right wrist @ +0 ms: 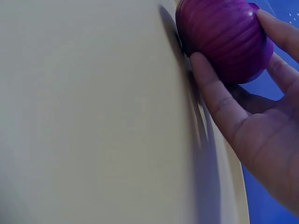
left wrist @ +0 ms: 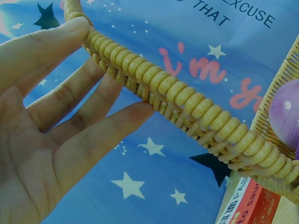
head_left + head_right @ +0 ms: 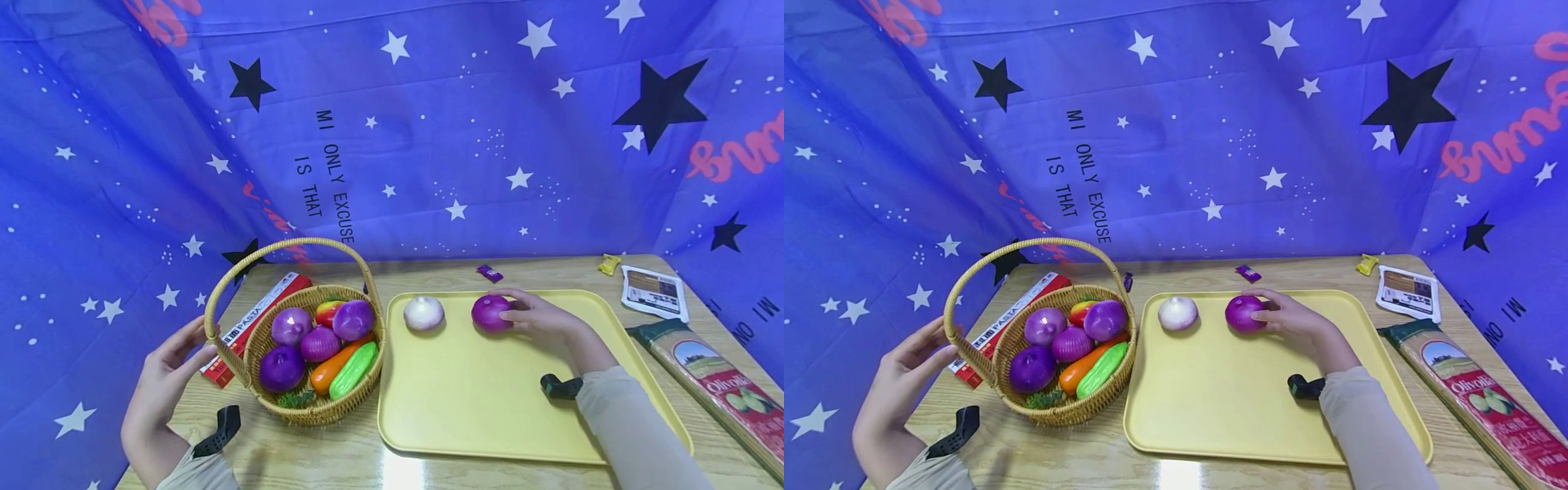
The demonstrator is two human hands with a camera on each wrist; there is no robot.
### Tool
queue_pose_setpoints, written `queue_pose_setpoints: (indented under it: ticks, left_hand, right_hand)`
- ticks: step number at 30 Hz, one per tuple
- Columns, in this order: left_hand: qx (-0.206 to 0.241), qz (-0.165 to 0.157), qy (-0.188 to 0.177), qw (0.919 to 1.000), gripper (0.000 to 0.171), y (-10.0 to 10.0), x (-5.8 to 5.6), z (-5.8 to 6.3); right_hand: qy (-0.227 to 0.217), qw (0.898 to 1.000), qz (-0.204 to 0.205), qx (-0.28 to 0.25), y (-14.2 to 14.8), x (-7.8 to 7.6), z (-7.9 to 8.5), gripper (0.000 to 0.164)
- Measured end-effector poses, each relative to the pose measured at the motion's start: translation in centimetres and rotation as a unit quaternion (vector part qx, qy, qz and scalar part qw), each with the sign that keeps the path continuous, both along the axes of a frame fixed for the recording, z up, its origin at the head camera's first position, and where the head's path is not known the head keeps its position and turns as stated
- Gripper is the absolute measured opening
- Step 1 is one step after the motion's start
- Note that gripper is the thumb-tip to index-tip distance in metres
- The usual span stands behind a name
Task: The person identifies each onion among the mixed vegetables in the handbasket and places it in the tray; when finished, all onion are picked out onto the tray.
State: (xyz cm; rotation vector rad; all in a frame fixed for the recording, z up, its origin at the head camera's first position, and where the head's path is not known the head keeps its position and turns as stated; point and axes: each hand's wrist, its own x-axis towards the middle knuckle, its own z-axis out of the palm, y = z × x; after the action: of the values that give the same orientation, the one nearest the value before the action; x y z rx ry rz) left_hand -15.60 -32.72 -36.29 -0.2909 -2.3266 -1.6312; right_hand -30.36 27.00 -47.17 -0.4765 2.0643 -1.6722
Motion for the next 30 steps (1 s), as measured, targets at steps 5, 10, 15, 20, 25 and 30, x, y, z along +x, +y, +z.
queue_pose_setpoints:
  ticks: [5,10,15,20,25,30]
  left_hand:
    - [0.008,-0.005,0.006,0.9999,0.047,0.1,0.0,-0.1]
    - [0.005,-0.003,0.008,0.9999,0.047,0.1,0.0,-0.1]
    - [0.009,-0.007,0.017,0.9998,0.048,0.0,-0.1,-0.3]
    - [0.001,-0.004,0.021,0.9998,0.048,-0.1,-0.1,-0.3]
    - [-0.004,0.001,0.018,0.9998,0.049,0.0,0.0,-0.2]
    - [-0.003,0.002,0.014,0.9999,0.048,0.1,0.0,-0.2]
  right_hand:
    - [0.003,1.0,0.005,-0.001,0.5,0.0,0.0,0.061]
    - [0.013,1.0,0.008,0.014,0.9,0.1,0.1,0.063]
    - [0.021,0.999,0.006,0.026,1.2,0.2,0.3,0.066]
    - [0.033,0.999,0.007,0.029,1.2,0.2,0.3,0.068]
    - [0.032,0.999,0.004,0.03,1.2,0.3,0.4,0.068]
    - [0.045,0.998,-0.004,0.05,1.3,0.3,0.4,0.068]
